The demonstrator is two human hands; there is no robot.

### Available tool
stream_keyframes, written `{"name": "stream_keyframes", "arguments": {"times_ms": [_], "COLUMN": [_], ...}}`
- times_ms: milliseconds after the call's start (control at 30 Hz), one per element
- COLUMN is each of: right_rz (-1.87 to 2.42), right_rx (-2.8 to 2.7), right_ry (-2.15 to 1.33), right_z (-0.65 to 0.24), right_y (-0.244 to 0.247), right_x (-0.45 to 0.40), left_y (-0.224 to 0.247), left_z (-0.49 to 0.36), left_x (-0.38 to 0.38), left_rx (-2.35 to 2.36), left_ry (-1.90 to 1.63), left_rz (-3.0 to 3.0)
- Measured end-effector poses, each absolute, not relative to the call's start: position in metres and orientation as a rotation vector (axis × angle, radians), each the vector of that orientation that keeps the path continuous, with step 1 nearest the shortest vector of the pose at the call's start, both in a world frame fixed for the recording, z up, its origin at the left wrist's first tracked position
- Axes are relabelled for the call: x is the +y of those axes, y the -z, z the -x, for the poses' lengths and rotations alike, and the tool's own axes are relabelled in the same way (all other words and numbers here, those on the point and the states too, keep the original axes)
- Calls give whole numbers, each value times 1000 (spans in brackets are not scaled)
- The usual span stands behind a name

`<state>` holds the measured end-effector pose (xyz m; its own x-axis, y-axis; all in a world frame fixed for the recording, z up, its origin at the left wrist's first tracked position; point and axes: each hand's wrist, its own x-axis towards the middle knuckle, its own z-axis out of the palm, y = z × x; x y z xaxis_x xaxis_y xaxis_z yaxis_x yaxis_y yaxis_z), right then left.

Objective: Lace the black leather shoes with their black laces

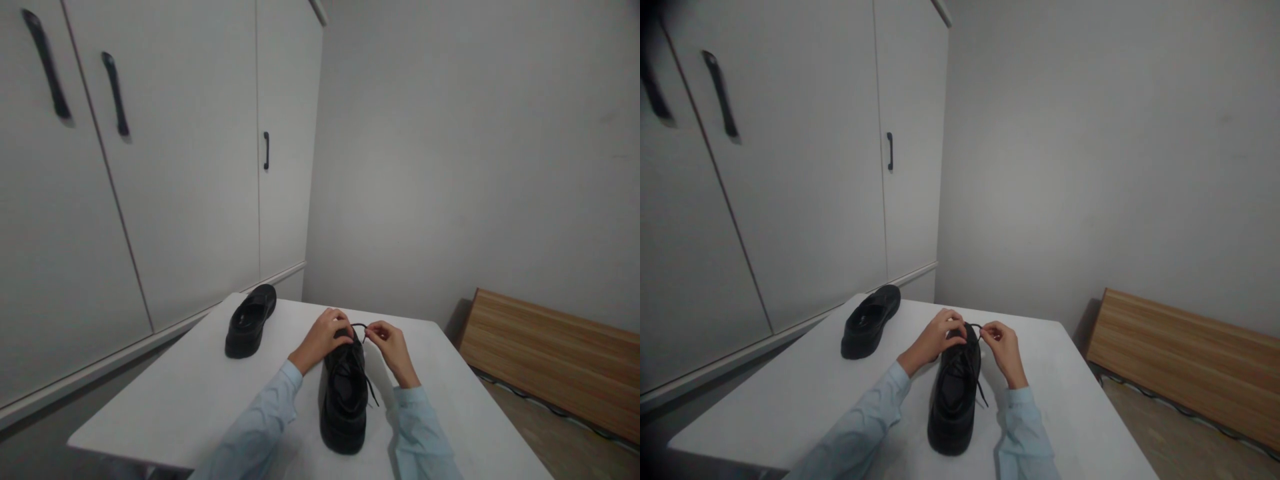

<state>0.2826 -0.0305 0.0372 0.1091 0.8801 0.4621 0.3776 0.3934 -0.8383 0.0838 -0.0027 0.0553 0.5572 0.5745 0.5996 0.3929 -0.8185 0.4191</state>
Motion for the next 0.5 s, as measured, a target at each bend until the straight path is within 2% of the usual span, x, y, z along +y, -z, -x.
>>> {"name": "stream_keyframes", "arguments": {"times_ms": [500], "right_rz": [1267], "right_rx": [-1179], "right_ry": [-960], "right_z": [-278], "right_y": [-22], "right_x": [-30], "left_y": [-77], "left_z": [-96], "left_x": [-8], "left_rx": [1082], "left_ry": [-531], "left_rz": [-2768]}}
